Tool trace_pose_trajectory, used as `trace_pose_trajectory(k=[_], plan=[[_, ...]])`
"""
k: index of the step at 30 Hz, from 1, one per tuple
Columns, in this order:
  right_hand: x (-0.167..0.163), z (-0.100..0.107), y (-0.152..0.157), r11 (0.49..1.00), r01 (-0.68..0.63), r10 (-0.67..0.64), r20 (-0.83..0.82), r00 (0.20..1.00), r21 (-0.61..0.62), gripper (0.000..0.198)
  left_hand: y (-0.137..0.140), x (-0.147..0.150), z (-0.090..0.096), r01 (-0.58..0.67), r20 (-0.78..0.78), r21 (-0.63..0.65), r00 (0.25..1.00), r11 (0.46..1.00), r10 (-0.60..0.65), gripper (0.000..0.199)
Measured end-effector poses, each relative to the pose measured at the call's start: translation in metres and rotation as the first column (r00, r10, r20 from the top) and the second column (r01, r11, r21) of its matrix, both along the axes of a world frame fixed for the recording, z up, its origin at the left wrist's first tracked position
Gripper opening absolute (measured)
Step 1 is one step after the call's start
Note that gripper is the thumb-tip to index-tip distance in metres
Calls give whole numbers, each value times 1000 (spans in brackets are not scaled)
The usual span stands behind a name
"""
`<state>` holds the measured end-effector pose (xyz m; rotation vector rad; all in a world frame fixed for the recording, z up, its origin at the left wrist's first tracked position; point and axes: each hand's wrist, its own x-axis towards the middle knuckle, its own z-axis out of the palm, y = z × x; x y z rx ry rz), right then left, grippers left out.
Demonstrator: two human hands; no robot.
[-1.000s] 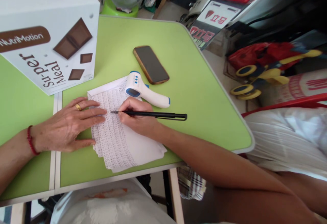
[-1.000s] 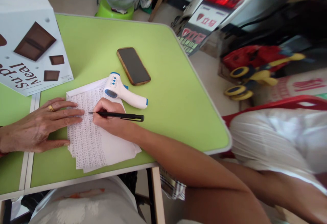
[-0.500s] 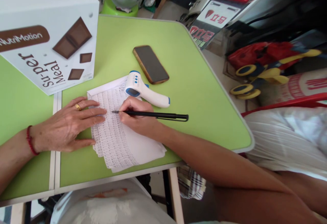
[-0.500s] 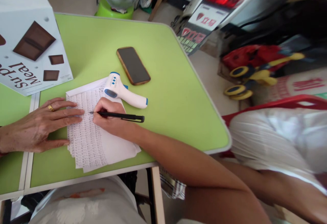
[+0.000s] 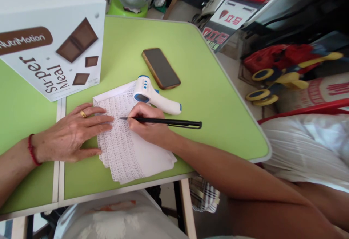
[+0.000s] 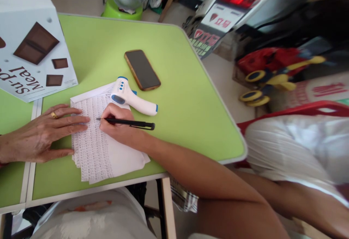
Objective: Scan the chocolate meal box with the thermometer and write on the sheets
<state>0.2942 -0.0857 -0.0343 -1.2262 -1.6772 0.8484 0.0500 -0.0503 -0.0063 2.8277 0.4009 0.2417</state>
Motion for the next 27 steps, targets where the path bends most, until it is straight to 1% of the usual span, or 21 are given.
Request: trace_pose_trajectory(k=[6, 21, 27], plan=[[1, -1, 0, 999, -4, 4, -1, 1000, 37, 11, 0, -1, -1, 6, -8, 13, 1000, 1000, -6, 48], [0, -2, 0, 1000, -1, 0, -19, 1000, -7, 9, 1, -1, -1, -1, 4, -1, 1000, 1000, 1, 46], [1, -1, -1, 999, -41, 42, -32, 999, 5, 9, 1, 0, -1, 9, 3, 17, 1000, 1000, -9, 48]])
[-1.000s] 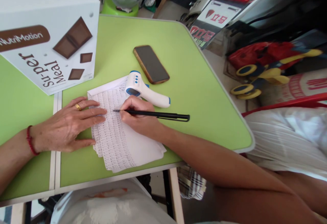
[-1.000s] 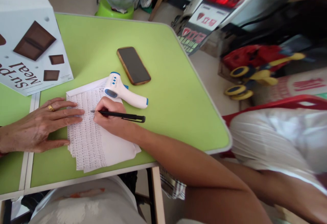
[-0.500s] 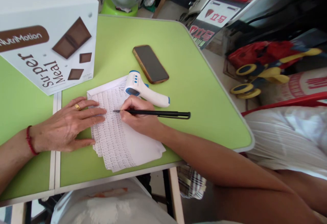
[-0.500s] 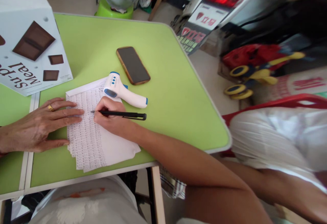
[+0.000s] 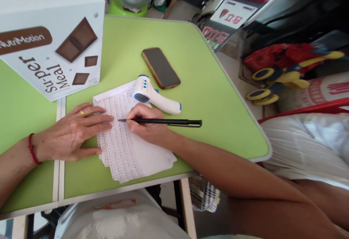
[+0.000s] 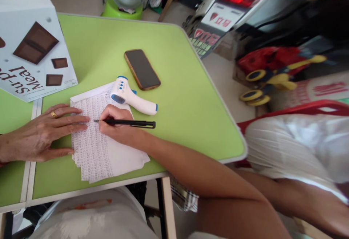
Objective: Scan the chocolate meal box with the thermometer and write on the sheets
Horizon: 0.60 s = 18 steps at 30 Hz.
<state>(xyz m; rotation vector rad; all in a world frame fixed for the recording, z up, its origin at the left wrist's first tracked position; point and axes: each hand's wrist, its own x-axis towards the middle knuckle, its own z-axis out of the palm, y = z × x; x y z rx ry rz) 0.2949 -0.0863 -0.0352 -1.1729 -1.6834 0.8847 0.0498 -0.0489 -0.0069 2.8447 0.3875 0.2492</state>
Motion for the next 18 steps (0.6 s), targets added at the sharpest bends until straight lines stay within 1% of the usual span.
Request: trace_pose_trajectory(k=[7, 12, 18], plan=[[0, 1, -1, 999, -23, 24, 48, 999, -28, 8, -1, 0, 1, -7, 9, -2, 1000, 1000, 7, 50], [0, 2, -1, 1000, -19, 19, 52, 998, -12, 9, -1, 0, 0, -9, 13, -18, 1000, 1000, 10, 49], [0, 0, -1, 1000, -11, 11, 37, 999, -11, 8, -1, 0, -1, -2, -7, 4, 1000, 1000, 2, 49]])
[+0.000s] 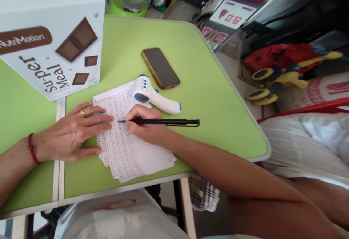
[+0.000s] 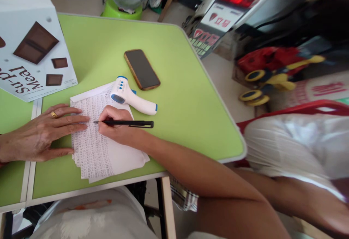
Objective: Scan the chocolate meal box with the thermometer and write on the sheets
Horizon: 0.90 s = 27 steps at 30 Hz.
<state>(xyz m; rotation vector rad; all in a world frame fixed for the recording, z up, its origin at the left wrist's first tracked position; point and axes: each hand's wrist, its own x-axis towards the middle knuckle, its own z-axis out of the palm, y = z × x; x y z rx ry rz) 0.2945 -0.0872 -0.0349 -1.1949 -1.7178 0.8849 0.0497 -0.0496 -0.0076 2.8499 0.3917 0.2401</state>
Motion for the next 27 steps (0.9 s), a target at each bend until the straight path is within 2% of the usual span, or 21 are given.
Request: trace_pose_trajectory(k=[4, 9, 22, 27], plan=[[0, -1, 0, 1000, 30, -30, -5, 1000, 4, 8, 0, 0, 0, 4, -1, 6, 1000, 1000, -4, 49], [2, -2, -1, 1000, -13, 13, 2, 1000, -2, 9, 0, 0, 1, 3, 9, 3, 1000, 1000, -3, 49], [2, -2, 0, 1000, 13, -13, 11, 1000, 27, 9, 1, 0, 0, 7, 11, 20, 1000, 1000, -7, 49], [2, -1, 0, 999, -14, 14, 8, 1000, 35, 9, 0, 0, 0, 11, 12, 23, 1000, 1000, -12, 48]])
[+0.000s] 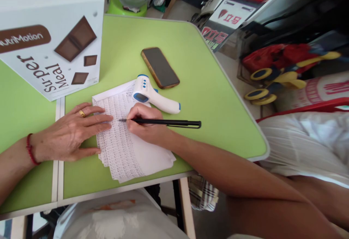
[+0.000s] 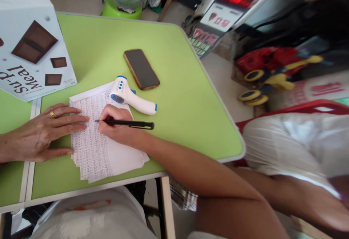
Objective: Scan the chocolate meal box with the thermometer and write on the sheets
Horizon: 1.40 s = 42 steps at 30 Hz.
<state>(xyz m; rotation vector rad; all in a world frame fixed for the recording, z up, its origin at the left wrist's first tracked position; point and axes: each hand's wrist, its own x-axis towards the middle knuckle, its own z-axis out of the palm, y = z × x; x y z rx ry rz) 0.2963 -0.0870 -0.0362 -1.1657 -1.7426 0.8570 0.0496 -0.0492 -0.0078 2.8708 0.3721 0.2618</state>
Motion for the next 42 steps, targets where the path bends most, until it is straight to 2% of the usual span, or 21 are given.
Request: trace_pose_trajectory(k=[5, 16, 23, 30, 38, 42], plan=[[1, 1, 1, 1000, 10, -11, -25, 1000, -21, 9, -1, 0, 0, -7, -5, 1, 1000, 1000, 7, 48], [-1, 0, 0, 997, 65, -64, -27, 998, 30, 11, 0, 0, 0, -5, 0, -4, 1000, 1000, 5, 48], [1, 2, 1, 1000, 15, -15, -18, 1000, 13, 11, 0, 0, 1, 3, 2, 5, 1000, 1000, -3, 48], [0, 0, 2, 997, 49, -45, -76, 996, 51, 9, 0, -1, 1, 2, 1, 7, 1000, 1000, -2, 49], [3, 4, 5, 1000, 29, -29, -110, 994, -6, 11, 0, -1, -1, -8, -1, -11, 1000, 1000, 8, 49], [3, 4, 8, 996, 82, -86, -119, 989, -39, 11, 0, -1, 0, -5, 0, -10, 1000, 1000, 5, 49]])
